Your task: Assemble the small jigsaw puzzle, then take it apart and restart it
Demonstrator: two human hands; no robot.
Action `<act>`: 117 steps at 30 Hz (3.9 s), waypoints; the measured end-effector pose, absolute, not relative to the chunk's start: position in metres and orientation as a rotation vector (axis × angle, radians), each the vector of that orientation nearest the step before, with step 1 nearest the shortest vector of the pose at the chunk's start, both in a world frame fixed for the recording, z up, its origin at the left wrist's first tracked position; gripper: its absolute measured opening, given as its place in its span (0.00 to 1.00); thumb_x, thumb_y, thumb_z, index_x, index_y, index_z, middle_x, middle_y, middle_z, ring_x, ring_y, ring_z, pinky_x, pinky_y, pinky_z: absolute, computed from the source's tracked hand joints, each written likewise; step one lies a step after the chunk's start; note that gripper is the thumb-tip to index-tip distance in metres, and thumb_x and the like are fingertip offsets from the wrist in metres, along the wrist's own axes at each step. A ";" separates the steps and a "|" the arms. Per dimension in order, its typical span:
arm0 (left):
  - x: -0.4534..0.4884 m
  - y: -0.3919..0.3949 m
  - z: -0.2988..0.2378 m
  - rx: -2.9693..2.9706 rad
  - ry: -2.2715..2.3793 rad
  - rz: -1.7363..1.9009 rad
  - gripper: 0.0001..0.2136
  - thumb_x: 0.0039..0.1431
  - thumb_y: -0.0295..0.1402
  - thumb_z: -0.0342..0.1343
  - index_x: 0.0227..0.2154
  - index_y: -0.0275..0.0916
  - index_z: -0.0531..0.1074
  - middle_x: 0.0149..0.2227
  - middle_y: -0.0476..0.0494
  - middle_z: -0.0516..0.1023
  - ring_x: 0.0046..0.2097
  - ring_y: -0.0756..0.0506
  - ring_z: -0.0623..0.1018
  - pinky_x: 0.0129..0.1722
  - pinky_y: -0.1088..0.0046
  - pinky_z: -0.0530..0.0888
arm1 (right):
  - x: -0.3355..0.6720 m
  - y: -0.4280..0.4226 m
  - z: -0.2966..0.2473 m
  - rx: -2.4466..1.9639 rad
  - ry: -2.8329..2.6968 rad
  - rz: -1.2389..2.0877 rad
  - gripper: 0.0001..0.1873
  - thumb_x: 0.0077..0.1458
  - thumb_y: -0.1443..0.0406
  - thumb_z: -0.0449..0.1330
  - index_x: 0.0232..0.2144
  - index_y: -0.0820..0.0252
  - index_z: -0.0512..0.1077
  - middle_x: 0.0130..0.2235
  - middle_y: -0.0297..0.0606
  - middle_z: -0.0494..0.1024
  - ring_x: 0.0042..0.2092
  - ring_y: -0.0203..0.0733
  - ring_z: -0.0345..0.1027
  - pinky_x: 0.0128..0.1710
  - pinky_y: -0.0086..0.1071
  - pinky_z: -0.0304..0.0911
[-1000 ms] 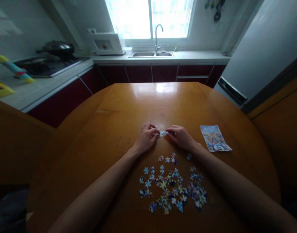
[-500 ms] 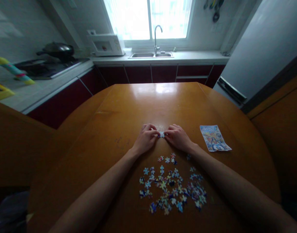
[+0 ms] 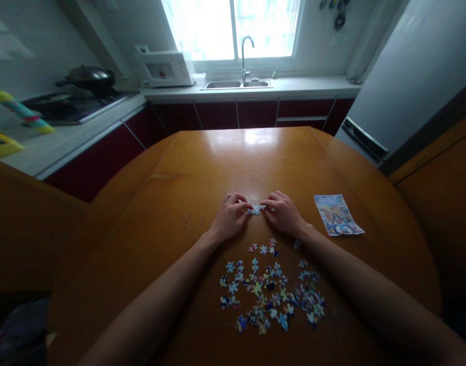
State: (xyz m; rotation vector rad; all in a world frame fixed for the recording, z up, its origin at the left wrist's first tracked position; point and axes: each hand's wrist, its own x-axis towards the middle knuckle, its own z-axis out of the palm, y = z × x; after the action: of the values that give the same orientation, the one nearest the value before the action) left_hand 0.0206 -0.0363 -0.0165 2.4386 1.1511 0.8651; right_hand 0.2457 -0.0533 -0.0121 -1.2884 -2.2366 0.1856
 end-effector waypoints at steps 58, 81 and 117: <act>0.020 -0.035 -0.019 2.561 1.171 0.787 0.13 0.63 0.25 0.57 0.45 0.48 0.80 0.45 0.44 0.72 0.49 0.42 0.67 0.54 0.58 0.72 | 0.241 -0.057 -0.013 -1.222 -2.332 0.113 0.11 0.65 0.64 0.57 0.35 0.54 0.80 0.39 0.41 0.75 0.43 0.44 0.62 0.45 0.36 0.60; 0.020 -0.034 -0.020 2.554 1.209 0.687 0.14 0.64 0.25 0.54 0.48 0.47 0.76 0.49 0.43 0.70 0.53 0.40 0.66 0.58 0.56 0.69 | 0.239 -0.052 -0.017 -1.229 -2.058 0.286 0.07 0.60 0.68 0.61 0.35 0.55 0.80 0.39 0.41 0.76 0.46 0.47 0.63 0.48 0.41 0.63; 0.019 -0.037 -0.017 2.601 1.160 0.658 0.17 0.63 0.21 0.51 0.48 0.47 0.75 0.51 0.43 0.66 0.53 0.40 0.64 0.58 0.54 0.69 | 0.254 -0.044 -0.023 -1.250 -2.008 0.304 0.14 0.58 0.73 0.57 0.30 0.53 0.81 0.44 0.42 0.73 0.49 0.48 0.60 0.51 0.45 0.61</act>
State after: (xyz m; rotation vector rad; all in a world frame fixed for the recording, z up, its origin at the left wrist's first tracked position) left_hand 0.0191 -0.0373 -0.0166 2.6008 1.1596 0.6585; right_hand 0.2541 -0.0441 -0.0231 -1.2503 -2.0082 0.3045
